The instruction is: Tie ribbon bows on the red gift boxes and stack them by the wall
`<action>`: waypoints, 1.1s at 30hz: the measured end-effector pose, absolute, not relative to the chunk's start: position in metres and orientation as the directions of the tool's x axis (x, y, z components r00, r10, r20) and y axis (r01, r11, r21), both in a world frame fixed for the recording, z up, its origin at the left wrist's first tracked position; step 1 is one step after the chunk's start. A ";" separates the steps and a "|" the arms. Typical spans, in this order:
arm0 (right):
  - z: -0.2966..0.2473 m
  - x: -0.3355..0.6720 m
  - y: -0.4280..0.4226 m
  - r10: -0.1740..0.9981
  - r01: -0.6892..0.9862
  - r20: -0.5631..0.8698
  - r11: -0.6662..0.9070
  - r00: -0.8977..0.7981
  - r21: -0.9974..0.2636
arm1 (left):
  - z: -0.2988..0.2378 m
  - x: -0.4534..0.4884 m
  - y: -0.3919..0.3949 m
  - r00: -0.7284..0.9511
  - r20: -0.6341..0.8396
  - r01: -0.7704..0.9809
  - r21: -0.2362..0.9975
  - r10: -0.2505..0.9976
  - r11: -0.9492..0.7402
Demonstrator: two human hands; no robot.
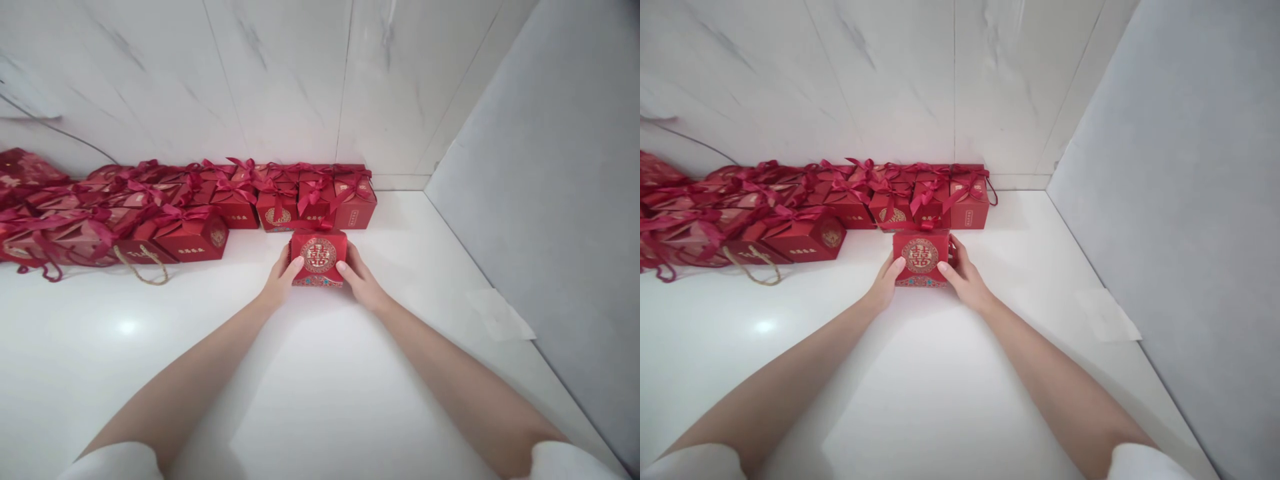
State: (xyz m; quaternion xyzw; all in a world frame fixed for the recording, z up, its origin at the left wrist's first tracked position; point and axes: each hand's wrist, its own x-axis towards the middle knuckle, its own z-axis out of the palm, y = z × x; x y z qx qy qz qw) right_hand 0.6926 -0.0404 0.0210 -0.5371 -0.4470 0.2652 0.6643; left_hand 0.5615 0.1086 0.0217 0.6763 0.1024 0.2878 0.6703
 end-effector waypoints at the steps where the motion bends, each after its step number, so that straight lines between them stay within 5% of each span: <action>1: 0.022 0.692 -0.040 0.824 0.130 0.316 0.290 0.470 -0.948 | 0.022 0.561 0.109 0.830 0.247 -0.237 0.968 0.500 -0.085; 5: 0.023 0.693 -0.041 0.789 0.131 0.327 0.304 0.520 -0.944 | 0.022 0.560 0.110 0.866 0.250 -0.231 0.968 0.432 -0.097; 23: 0.013 0.699 -0.040 0.767 0.207 0.341 0.271 0.543 -0.940 | 0.019 0.560 0.111 0.836 0.195 -0.154 0.980 0.514 -0.122; 29: 0.015 0.697 -0.045 0.792 0.383 0.429 0.269 0.434 -0.884 | 0.033 0.554 0.102 0.559 0.610 -0.219 0.762 0.562 -0.610; 33: 0.013 0.695 -0.042 0.783 0.348 0.403 0.254 0.473 -0.903 | 0.035 0.552 0.098 0.597 0.590 -0.141 0.744 0.543 -0.653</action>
